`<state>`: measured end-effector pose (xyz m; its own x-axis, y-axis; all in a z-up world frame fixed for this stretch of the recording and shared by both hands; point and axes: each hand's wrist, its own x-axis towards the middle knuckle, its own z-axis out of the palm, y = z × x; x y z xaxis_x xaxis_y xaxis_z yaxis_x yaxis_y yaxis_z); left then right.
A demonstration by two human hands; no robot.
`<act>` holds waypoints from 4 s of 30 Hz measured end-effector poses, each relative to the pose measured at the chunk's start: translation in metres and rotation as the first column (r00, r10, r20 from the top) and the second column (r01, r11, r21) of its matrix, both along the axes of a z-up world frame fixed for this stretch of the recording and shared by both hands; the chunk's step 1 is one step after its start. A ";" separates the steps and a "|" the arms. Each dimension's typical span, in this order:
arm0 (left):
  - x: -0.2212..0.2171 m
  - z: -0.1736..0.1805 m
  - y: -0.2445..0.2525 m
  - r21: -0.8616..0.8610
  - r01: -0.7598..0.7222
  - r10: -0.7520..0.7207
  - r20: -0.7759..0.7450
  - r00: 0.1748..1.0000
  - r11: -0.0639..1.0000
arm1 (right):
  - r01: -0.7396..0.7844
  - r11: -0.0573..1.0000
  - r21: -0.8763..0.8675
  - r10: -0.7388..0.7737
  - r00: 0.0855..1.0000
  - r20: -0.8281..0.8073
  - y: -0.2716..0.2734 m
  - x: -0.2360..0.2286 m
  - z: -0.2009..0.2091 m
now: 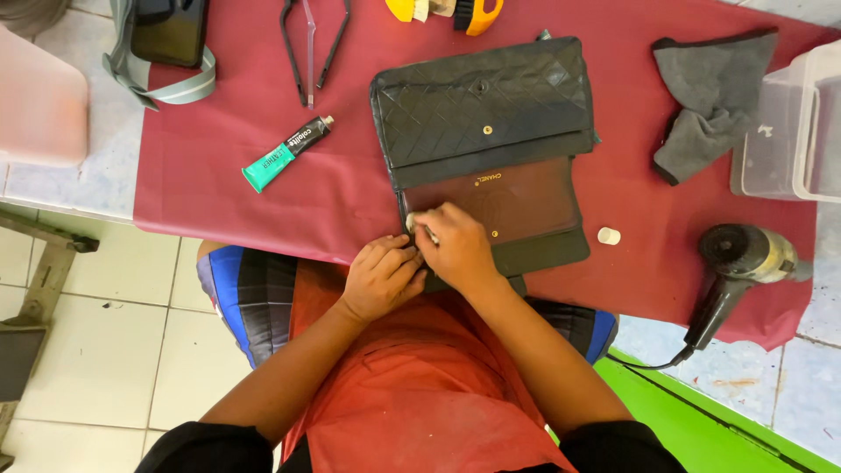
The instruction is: The person cleans a black quilted handbag by wiping its exterior and interior with a cloth. They apply a substance from a tube onto the cloth and continue wiping the bag's surfaces. Finally, they use a hairdryer to dry the handbag.
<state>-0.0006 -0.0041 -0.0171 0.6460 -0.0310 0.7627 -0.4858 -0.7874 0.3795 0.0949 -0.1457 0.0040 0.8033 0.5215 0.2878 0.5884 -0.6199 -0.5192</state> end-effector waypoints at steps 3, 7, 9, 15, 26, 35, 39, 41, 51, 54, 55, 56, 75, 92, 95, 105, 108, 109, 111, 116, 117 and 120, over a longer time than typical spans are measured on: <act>0.000 -0.004 -0.003 0.001 -0.018 0.018 0.006 1.000 1.000 | 0.062 0.993 -0.096 -0.055 0.996 0.077 -0.042 0.026 0.008; -0.001 -0.001 -0.002 -0.013 -0.020 0.020 0.027 0.999 1.000 | 0.253 0.956 -0.147 -0.230 0.960 0.160 -0.052 0.026 0.003; 0.001 0.002 -0.001 -0.003 0.005 -0.005 -0.002 1.000 1.000 | 0.074 0.994 -0.079 -0.070 0.996 0.051 -0.026 -0.006 0.011; 0.001 0.001 -0.003 0.004 0.020 -0.019 -0.009 1.000 1.000 | 0.242 0.962 -0.123 -0.224 0.964 0.142 -0.070 0.042 0.001; 0.002 0.012 -0.006 0.066 0.004 0.003 -0.097 0.995 0.998 | 0.279 0.954 -0.112 -0.272 0.960 0.069 -0.115 0.056 0.006; 0.003 0.006 -0.008 0.115 -0.015 0.031 -0.137 0.990 0.993 | 0.262 0.965 -0.023 -0.262 0.965 -0.009 -0.085 0.044 0.001; 0.003 0.005 -0.007 0.115 -0.020 0.035 -0.134 0.990 0.993 | 0.460 0.885 -0.071 -0.448 0.884 0.137 -0.149 0.091 -0.004; 0.002 0.002 -0.007 0.115 -0.021 0.037 -0.136 0.990 0.993 | 0.405 0.913 -0.044 -0.400 0.912 0.092 -0.117 0.072 0.004; 0.004 0.005 -0.006 0.098 -0.021 0.035 -0.141 0.989 0.995 | 0.413 0.909 -0.060 -0.396 0.899 0.187 -0.058 0.078 -0.008; 0.002 0.001 -0.006 0.105 -0.033 0.048 -0.143 0.989 0.994 | 0.157 0.984 0.083 -0.155 0.988 -0.021 0.002 0.025 0.004; 0.004 0.001 -0.007 0.099 -0.035 0.048 -0.137 0.989 0.995 | 0.155 0.985 0.077 -0.155 0.988 -0.013 0.003 0.022 0.009; 0.003 0.001 -0.006 0.107 -0.043 0.057 -0.133 0.990 0.993 | 0.092 0.994 0.054 -0.092 0.996 -0.007 0.007 0.017 0.014; 0.055 0.062 -0.037 0.406 0.153 0.079 -0.501 0.862 0.901 | 0.377 0.924 0.067 -0.347 0.900 -0.264 -0.167 -0.006 0.030; 0.094 0.055 -0.167 0.117 0.690 -0.349 -0.795 0.495 0.714 | 0.549 -0.188 0.815 0.402 0.800 -0.446 -0.233 -0.024 -0.022; 0.057 0.048 -0.136 0.081 0.692 -0.434 -0.724 0.536 0.718 | 0.534 -0.239 0.811 0.505 0.782 -0.365 -0.236 -0.022 -0.026; -0.016 0.046 0.001 -0.076 0.376 -0.374 -0.387 0.842 0.924 | 0.574 -0.187 0.797 0.569 0.725 -0.388 -0.249 -0.017 -0.047; -0.013 0.020 0.049 0.105 0.125 -0.093 -0.275 0.957 0.987 | 0.600 -0.166 0.783 0.575 0.704 -0.417 -0.248 -0.016 -0.038; -0.005 0.029 0.049 0.102 0.105 -0.074 -0.271 0.960 0.989 | 0.599 -0.152 0.786 0.588 0.694 -0.415 -0.248 -0.014 -0.039; 0.008 0.049 0.048 0.204 0.036 0.016 -0.249 0.968 0.978 | 0.639 -0.142 0.756 0.578 0.673 -0.461 -0.253 -0.015 -0.041; 0.044 0.031 0.025 0.071 0.057 -0.036 -0.268 0.963 0.996 | 0.646 -0.106 0.756 0.594 0.651 -0.472 -0.247 -0.016 -0.030; 0.052 0.031 0.019 -0.107 -0.039 0.003 -0.317 0.948 0.994 | 0.649 -0.084 0.756 0.575 0.651 -0.495 -0.244 -0.016 -0.025; 0.069 0.049 0.021 -0.441 -0.326 0.100 -0.462 0.881 0.836 | 0.650 -0.108 0.753 0.567 0.662 -0.490 -0.245 -0.015 -0.030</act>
<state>0.0684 0.0166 0.0317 0.8402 0.4502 0.3024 -0.0416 -0.5024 0.8637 0.0797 -0.3910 -0.0258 0.9781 0.1640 -0.1277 -0.2070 0.8246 -0.5265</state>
